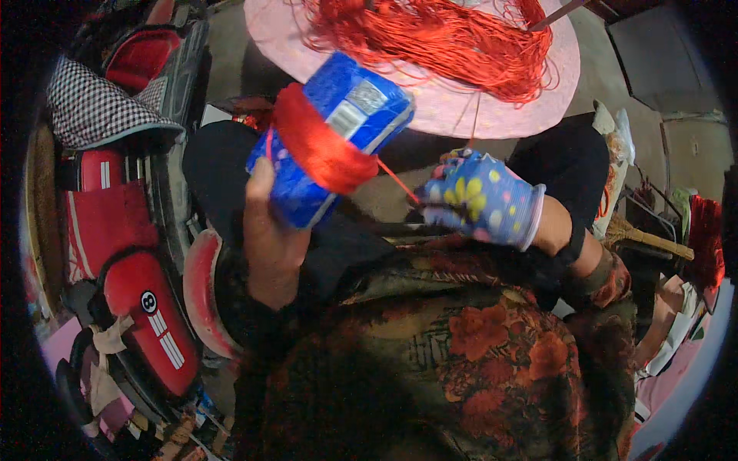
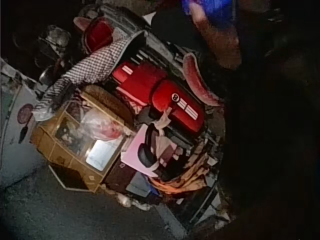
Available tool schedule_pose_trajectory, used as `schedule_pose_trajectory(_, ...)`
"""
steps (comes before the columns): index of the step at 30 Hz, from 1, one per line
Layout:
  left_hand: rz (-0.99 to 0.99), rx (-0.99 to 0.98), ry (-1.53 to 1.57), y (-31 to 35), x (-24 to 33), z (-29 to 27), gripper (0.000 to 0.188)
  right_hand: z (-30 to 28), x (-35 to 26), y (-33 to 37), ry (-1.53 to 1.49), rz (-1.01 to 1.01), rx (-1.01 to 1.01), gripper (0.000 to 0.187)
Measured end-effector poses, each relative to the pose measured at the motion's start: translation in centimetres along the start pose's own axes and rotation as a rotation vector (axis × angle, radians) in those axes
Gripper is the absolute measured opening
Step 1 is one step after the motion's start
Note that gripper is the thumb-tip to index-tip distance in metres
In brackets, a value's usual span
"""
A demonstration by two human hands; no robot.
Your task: Winding red thread around a rectangular blue package and cutting it with scissors.
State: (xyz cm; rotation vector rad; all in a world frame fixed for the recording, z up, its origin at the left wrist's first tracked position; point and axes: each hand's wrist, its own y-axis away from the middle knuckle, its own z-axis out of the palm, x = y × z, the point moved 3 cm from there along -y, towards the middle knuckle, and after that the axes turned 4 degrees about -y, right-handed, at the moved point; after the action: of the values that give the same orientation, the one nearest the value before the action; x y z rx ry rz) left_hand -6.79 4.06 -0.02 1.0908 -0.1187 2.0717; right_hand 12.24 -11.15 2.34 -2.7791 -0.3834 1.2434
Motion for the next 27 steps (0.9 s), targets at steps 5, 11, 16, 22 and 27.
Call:
schedule_pose_trajectory(5, -0.201, -0.137, -0.776, -0.3, -1.2, 0.7, 0.035, -3.2, -1.0, -1.6, -0.021, 0.001, -0.079, 0.028)
schedule_pose_trajectory(11, -0.375, -0.502, -0.463, 2.2, -0.1, 1.9, 0.042, -2.6, 4.6, -2.3, -0.451, 0.303, -0.049, 0.018)
schedule_pose_trajectory(16, -0.362, -0.437, -0.124, 4.0, 1.7, 2.0, 0.045, 0.2, 5.3, 1.1, -0.701, 0.508, -0.140, 0.024)
schedule_pose_trajectory(22, 0.049, 0.136, -0.507, 0.5, 2.8, 0.6, 0.045, 0.0, -1.6, 0.8, -0.382, 0.017, -0.224, 0.014)
schedule_pose_trajectory(27, -0.301, -0.147, -0.632, 1.1, -0.1, 0.2, 0.040, -5.0, -1.3, -3.8, -0.259, 0.179, -0.003, 0.016)
